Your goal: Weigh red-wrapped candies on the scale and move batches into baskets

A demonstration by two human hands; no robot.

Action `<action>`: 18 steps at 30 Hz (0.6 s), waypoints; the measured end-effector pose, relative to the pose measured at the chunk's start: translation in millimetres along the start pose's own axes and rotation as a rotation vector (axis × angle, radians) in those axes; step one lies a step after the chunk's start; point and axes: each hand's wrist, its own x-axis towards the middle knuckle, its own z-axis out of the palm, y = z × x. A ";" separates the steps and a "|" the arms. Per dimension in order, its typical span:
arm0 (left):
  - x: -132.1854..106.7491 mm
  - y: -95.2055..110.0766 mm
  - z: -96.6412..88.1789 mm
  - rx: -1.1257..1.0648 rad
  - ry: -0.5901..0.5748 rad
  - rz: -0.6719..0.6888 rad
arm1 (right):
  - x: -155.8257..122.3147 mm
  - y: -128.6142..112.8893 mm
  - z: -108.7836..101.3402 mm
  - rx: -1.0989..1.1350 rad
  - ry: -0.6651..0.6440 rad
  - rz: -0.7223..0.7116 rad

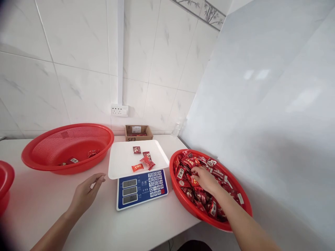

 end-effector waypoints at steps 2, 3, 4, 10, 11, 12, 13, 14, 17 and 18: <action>-0.2 -0.6 0.1 -0.002 -0.001 -0.008 | 3.8 1.0 -7.4 0.030 0.046 0.042; -0.3 -1.0 0.2 -0.005 0.000 -0.009 | 5.6 2.4 -12.3 0.051 0.073 0.068; -0.4 -1.4 0.2 -0.009 0.000 -0.008 | 7.2 3.8 -17.6 0.072 0.107 0.097; -1.0 -0.9 1.2 -0.037 0.003 -0.004 | 17.2 -12.7 -40.3 0.261 0.305 0.197; -1.2 -0.3 1.5 -0.043 0.001 -0.002 | 20.3 -22.4 -40.8 0.323 0.313 0.192; -1.3 0.1 1.7 -0.049 -0.003 0.000 | 24.0 -34.2 -40.1 0.385 0.310 0.173; -1.4 0.4 1.9 -0.054 -0.007 0.002 | 28.2 -47.6 -38.4 0.439 0.293 0.141; -1.5 0.5 2.1 -0.059 -0.009 0.004 | 32.9 -62.4 -35.7 0.483 0.264 0.097; -1.7 0.1 2.0 -0.068 -0.012 0.006 | 49.3 -111.2 -22.1 0.574 0.151 -0.039; -1.7 0.0 1.7 -0.069 -0.010 0.007 | 55.2 -127.6 -16.2 0.609 0.115 -0.070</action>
